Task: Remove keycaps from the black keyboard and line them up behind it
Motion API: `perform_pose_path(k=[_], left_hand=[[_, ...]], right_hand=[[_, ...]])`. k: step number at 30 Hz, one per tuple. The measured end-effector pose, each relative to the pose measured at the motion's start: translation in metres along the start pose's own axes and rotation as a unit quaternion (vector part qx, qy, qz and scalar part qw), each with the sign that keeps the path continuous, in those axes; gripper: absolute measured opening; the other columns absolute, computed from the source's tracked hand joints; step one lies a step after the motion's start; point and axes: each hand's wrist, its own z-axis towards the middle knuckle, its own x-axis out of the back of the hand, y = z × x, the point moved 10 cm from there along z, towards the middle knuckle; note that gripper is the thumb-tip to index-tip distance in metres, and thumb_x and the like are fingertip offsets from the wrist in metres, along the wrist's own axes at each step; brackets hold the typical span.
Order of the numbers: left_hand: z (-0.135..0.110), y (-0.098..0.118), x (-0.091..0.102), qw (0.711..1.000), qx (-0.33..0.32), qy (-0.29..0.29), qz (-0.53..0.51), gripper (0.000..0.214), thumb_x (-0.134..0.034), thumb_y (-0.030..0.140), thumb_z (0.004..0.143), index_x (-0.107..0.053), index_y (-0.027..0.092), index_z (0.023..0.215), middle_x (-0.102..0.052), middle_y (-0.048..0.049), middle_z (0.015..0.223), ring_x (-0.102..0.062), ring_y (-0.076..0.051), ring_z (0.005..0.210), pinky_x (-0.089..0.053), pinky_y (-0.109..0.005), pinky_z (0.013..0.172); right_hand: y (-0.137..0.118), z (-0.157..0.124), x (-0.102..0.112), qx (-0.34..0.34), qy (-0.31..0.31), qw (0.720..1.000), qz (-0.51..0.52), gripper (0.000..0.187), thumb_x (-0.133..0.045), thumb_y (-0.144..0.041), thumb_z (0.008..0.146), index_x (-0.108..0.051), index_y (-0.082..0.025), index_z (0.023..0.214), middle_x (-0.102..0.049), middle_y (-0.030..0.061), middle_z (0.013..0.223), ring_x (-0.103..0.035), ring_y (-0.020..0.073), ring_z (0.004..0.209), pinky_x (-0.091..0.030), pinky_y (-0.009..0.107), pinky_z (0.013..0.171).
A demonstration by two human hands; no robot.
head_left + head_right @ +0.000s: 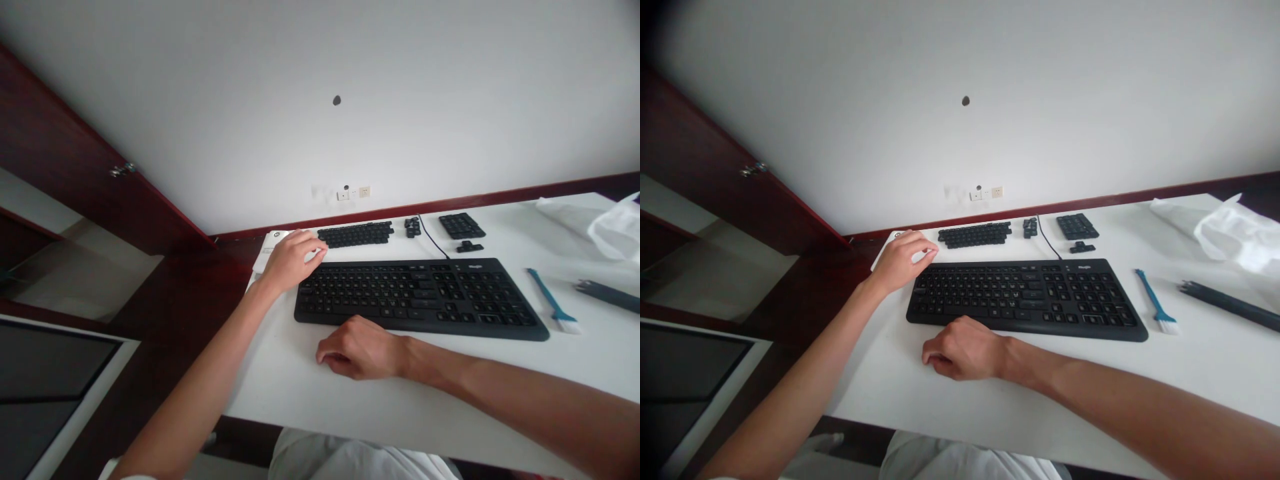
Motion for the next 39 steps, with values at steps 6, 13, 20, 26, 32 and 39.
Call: perform_pose_path(k=[6,13,20,26,32,39], left_hand=[[-0.049,-0.020,-0.016,0.983,0.056,-0.161,-0.065,0.017,-0.065,0.034,0.098,-0.080,0.027,0.095,-0.076,-0.0031,0.099,-0.069,-0.020,0.092,-0.053,-0.034,0.088],[-0.069,-0.022,-0.026,0.980,0.067,-0.180,-0.050,0.013,-0.070,0.033,0.096,-0.079,0.026,0.090,-0.078,-0.0039,0.094,-0.069,-0.023,0.096,-0.052,-0.037,0.091],[-0.067,-0.023,-0.029,0.975,0.086,-0.203,-0.016,0.011,-0.068,0.025,0.092,-0.075,0.025,0.083,-0.076,-0.0027,0.089,-0.068,-0.022,0.089,-0.051,-0.033,0.081],[-0.065,-0.014,-0.025,0.975,0.098,-0.201,-0.009,0.013,-0.068,0.018,0.087,-0.071,0.024,0.076,-0.073,-0.0015,0.087,-0.067,-0.020,0.084,-0.048,-0.030,0.075],[-0.068,-0.025,-0.026,0.972,0.125,-0.192,-0.047,0.009,-0.071,0.027,0.088,-0.077,0.027,0.094,-0.076,-0.0002,0.090,-0.064,-0.018,0.075,-0.048,-0.029,0.071],[-0.074,-0.042,-0.035,0.965,0.159,-0.190,-0.085,0.018,-0.069,0.033,0.091,-0.079,0.028,0.106,-0.076,-0.0008,0.091,-0.063,-0.017,0.076,-0.048,-0.029,0.072]], right_hand=[[0.000,-0.001,0.000,0.007,0.002,1.000,0.005,0.023,-0.056,-0.023,0.096,-0.074,-0.026,0.110,-0.080,-0.0001,0.093,-0.071,0.0145,0.075,-0.040,0.026,0.064],[0.000,-0.001,-0.001,0.006,0.001,1.000,-0.002,0.023,-0.056,-0.024,0.096,-0.074,-0.025,0.111,-0.079,0.0006,0.090,-0.070,0.0145,0.074,-0.039,0.027,0.064],[0.000,0.000,0.000,0.005,0.005,1.000,0.001,0.024,-0.057,-0.022,0.095,-0.075,-0.026,0.111,-0.080,0.0010,0.091,-0.070,0.0145,0.074,-0.039,0.027,0.063],[0.000,0.000,0.002,0.001,0.007,1.000,-0.005,0.027,-0.056,-0.020,0.093,-0.076,-0.026,0.110,-0.080,0.0011,0.091,-0.071,0.0149,0.074,-0.039,0.027,0.063],[0.000,0.000,0.002,0.001,0.009,1.000,-0.012,0.025,-0.057,-0.022,0.094,-0.076,-0.026,0.109,-0.080,0.0012,0.089,-0.070,0.0150,0.073,-0.039,0.027,0.063],[0.001,0.000,0.001,0.007,0.013,1.000,-0.014,0.025,-0.057,-0.022,0.094,-0.076,-0.026,0.109,-0.079,0.0008,0.088,-0.069,0.0143,0.070,-0.038,0.026,0.063]])
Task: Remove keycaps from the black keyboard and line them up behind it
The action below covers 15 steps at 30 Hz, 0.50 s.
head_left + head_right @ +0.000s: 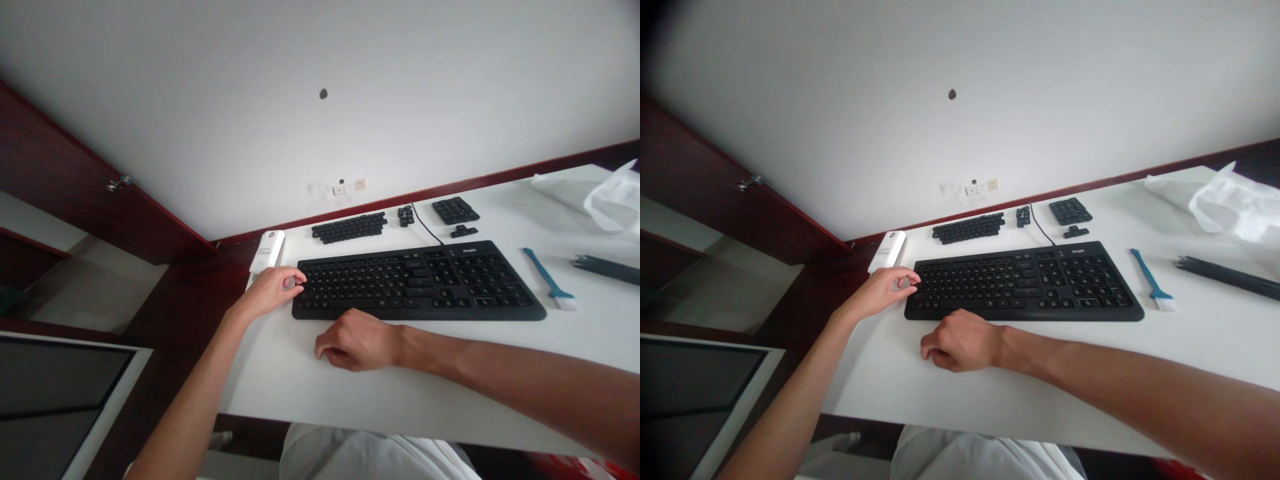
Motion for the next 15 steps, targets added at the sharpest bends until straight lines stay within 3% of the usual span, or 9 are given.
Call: perform_pose_path(k=[15], left_hand=[[-0.001,0.010,0.001,1.000,-0.024,-0.016,-0.001,0.015,-0.068,0.031,0.091,-0.079,0.029,0.101,-0.077,-0.0012,0.099,-0.063,-0.017,0.077,-0.051,-0.030,0.074]], right_hand=[[-0.001,0.000,0.001,-0.007,-0.004,1.000,0.003,0.025,-0.057,-0.021,0.093,-0.076,-0.026,0.108,-0.078,0.0005,0.085,-0.068,0.0144,0.071,-0.036,0.027,0.062]])
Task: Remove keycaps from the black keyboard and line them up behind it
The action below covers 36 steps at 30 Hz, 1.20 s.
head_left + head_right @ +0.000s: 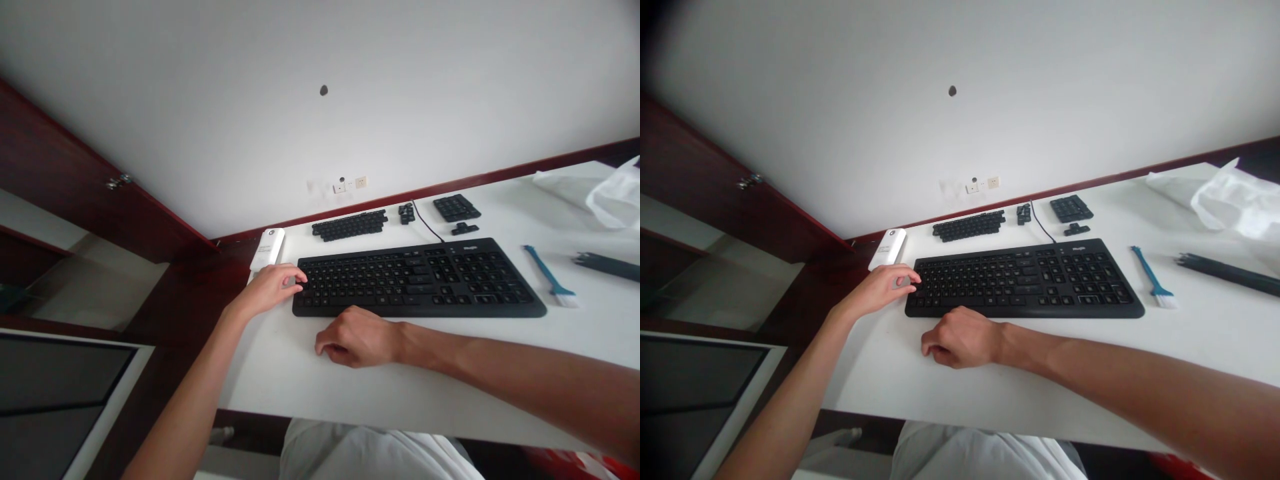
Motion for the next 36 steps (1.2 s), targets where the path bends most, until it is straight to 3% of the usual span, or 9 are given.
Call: perform_pose_path(k=[17,25,28,31,34,36], left_hand=[[0.006,-0.011,-0.009,0.998,0.028,-0.044,-0.039,0.014,-0.068,0.026,0.087,-0.076,0.024,0.099,-0.074,-0.0010,0.097,-0.058,-0.016,0.078,-0.048,-0.029,0.076],[0.000,-0.023,-0.002,0.995,0.047,-0.003,-0.085,0.025,-0.076,0.034,0.084,-0.075,0.025,0.108,-0.074,-0.0008,0.107,-0.056,-0.015,0.079,-0.048,-0.027,0.077],[0.001,-0.021,0.013,0.995,0.043,0.056,-0.070,0.026,-0.075,0.040,0.087,-0.075,0.024,0.107,-0.074,-0.0006,0.103,-0.056,-0.014,0.079,-0.047,-0.027,0.077],[0.005,-0.007,0.046,0.984,0.021,0.174,-0.029,0.025,-0.064,0.042,0.097,-0.074,0.022,0.107,-0.073,-0.0015,0.099,-0.058,-0.014,0.079,-0.047,-0.027,0.079],[0.007,0.012,0.079,0.948,-0.009,0.317,0.018,0.028,-0.054,0.041,0.104,-0.072,0.020,0.109,-0.071,-0.0035,0.099,-0.059,-0.015,0.083,-0.047,-0.029,0.082],[0.012,0.023,0.083,0.923,-0.030,0.382,0.036,0.031,-0.048,0.040,0.107,-0.070,0.019,0.113,-0.070,-0.0059,0.104,-0.060,-0.017,0.088,-0.048,-0.030,0.085]], right_hand=[[0.000,0.000,-0.001,0.006,0.001,1.000,0.000,0.023,-0.057,-0.022,0.093,-0.075,-0.026,0.107,-0.079,-0.0001,0.087,-0.068,0.0140,0.072,-0.037,0.027,0.063],[0.004,0.000,-0.004,0.006,0.006,1.000,-0.010,0.024,-0.057,-0.024,0.094,-0.076,-0.028,0.108,-0.079,-0.0004,0.086,-0.068,0.0146,0.071,-0.036,0.028,0.063],[0.004,0.000,-0.003,0.006,0.011,1.000,-0.011,0.024,-0.057,-0.024,0.094,-0.075,-0.028,0.108,-0.079,-0.0006,0.087,-0.068,0.0145,0.072,-0.037,0.027,0.063],[0.002,0.000,-0.002,0.004,0.005,1.000,-0.007,0.024,-0.056,-0.023,0.094,-0.075,-0.027,0.108,-0.079,-0.0003,0.088,-0.069,0.0146,0.073,-0.037,0.027,0.064],[0.001,0.000,-0.001,0.005,0.007,1.000,0.000,0.024,-0.056,-0.022,0.094,-0.075,-0.027,0.107,-0.079,-0.0006,0.089,-0.069,0.0146,0.074,-0.038,0.027,0.064],[0.001,0.000,-0.001,0.007,0.010,1.000,0.004,0.024,-0.056,-0.022,0.094,-0.075,-0.027,0.107,-0.079,-0.0009,0.089,-0.069,0.0145,0.074,-0.039,0.027,0.065]])
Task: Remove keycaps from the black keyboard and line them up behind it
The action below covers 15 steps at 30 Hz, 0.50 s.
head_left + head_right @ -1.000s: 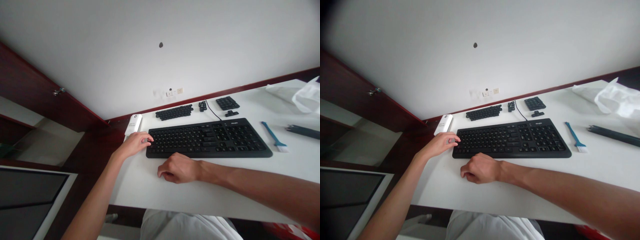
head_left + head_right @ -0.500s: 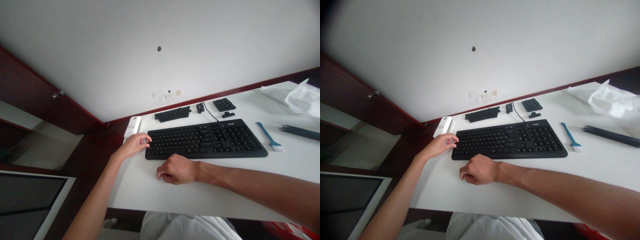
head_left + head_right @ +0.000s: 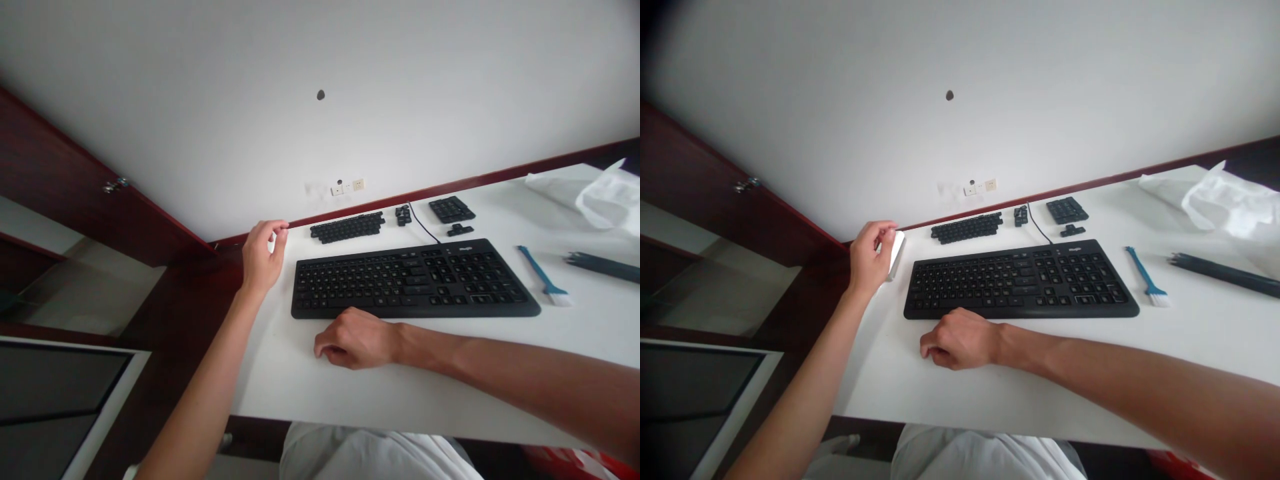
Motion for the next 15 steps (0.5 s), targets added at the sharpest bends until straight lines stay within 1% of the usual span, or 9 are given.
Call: perform_pose_path(k=[1,2,3,5,6,8,9,11,15], left_hand=[[0.000,0.005,-0.006,1.000,-0.013,0.018,0.002,0.032,-0.047,0.039,0.107,-0.069,0.019,0.116,-0.069,-0.0070,0.105,-0.061,-0.017,0.090,-0.048,-0.030,0.085],[-0.002,0.010,-0.018,1.000,-0.025,0.017,0.005,0.032,-0.045,0.039,0.108,-0.067,0.018,0.120,-0.068,-0.0075,0.106,-0.061,-0.018,0.092,-0.049,-0.031,0.087],[-0.007,0.016,-0.033,0.999,-0.048,0.001,0.008,0.032,-0.045,0.038,0.108,-0.066,0.018,0.123,-0.068,-0.0073,0.104,-0.062,-0.019,0.094,-0.049,-0.031,0.088],[-0.020,0.028,-0.072,0.992,-0.099,-0.080,0.019,0.031,-0.044,0.036,0.109,-0.065,0.020,0.125,-0.068,-0.0071,0.105,-0.063,-0.020,0.097,-0.049,-0.033,0.090],[-0.026,0.031,-0.087,0.987,-0.113,-0.114,0.025,0.031,-0.043,0.034,0.109,-0.065,0.021,0.126,-0.068,-0.0070,0.107,-0.063,-0.021,0.098,-0.050,-0.033,0.090],[-0.034,0.031,-0.099,0.983,-0.117,-0.136,0.037,0.031,-0.041,0.032,0.110,-0.065,0.022,0.127,-0.068,-0.0075,0.112,-0.063,-0.022,0.104,-0.049,-0.035,0.094],[-0.036,0.030,-0.099,0.983,-0.118,-0.139,0.035,0.031,-0.040,0.031,0.110,-0.064,0.021,0.127,-0.068,-0.0078,0.113,-0.062,-0.022,0.105,-0.049,-0.035,0.096],[-0.036,0.026,-0.088,0.986,-0.109,-0.126,0.018,0.032,-0.040,0.030,0.110,-0.063,0.020,0.129,-0.068,-0.0083,0.114,-0.062,-0.022,0.107,-0.049,-0.036,0.098],[-0.035,0.014,-0.049,0.997,-0.055,-0.059,-0.009,0.029,-0.044,0.030,0.108,-0.064,0.020,0.126,-0.067,-0.0076,0.108,-0.062,-0.021,0.103,-0.050,-0.036,0.096]], right_hand=[[0.000,0.000,0.000,0.001,0.000,1.000,0.001,0.024,-0.056,-0.022,0.094,-0.075,-0.027,0.107,-0.079,-0.0008,0.089,-0.069,0.0145,0.074,-0.039,0.027,0.065],[-0.001,0.000,0.000,0.002,-0.001,1.000,0.000,0.024,-0.056,-0.022,0.094,-0.075,-0.027,0.107,-0.079,-0.0006,0.089,-0.070,0.0146,0.074,-0.039,0.027,0.065],[-0.001,0.000,-0.001,0.001,-0.002,1.000,-0.002,0.024,-0.056,-0.022,0.094,-0.075,-0.026,0.107,-0.079,-0.0003,0.089,-0.070,0.0147,0.074,-0.039,0.027,0.065],[-0.001,0.000,-0.001,-0.001,-0.005,1.000,-0.005,0.024,-0.056,-0.021,0.094,-0.075,-0.026,0.108,-0.079,0.0001,0.089,-0.070,0.0149,0.074,-0.039,0.027,0.065],[0.000,0.000,-0.001,-0.002,-0.006,1.000,-0.007,0.024,-0.056,-0.021,0.094,-0.075,-0.026,0.108,-0.079,0.0002,0.089,-0.070,0.0150,0.074,-0.039,0.027,0.065],[0.000,0.001,0.000,-0.001,-0.008,1.000,-0.008,0.025,-0.057,-0.022,0.094,-0.075,-0.026,0.109,-0.079,0.0000,0.088,-0.070,0.0149,0.074,-0.040,0.027,0.065],[0.000,0.001,0.000,0.000,-0.008,1.000,-0.008,0.024,-0.057,-0.022,0.094,-0.075,-0.026,0.109,-0.079,-0.0002,0.088,-0.070,0.0149,0.074,-0.040,0.027,0.066],[0.000,0.001,0.000,0.000,-0.008,1.000,-0.006,0.024,-0.057,-0.022,0.094,-0.075,-0.027,0.109,-0.079,-0.0004,0.088,-0.070,0.0149,0.074,-0.040,0.027,0.066],[-0.001,0.001,0.000,0.000,-0.007,1.000,-0.001,0.024,-0.056,-0.023,0.094,-0.076,-0.026,0.108,-0.079,0.0000,0.088,-0.070,0.0149,0.074,-0.039,0.027,0.065]])
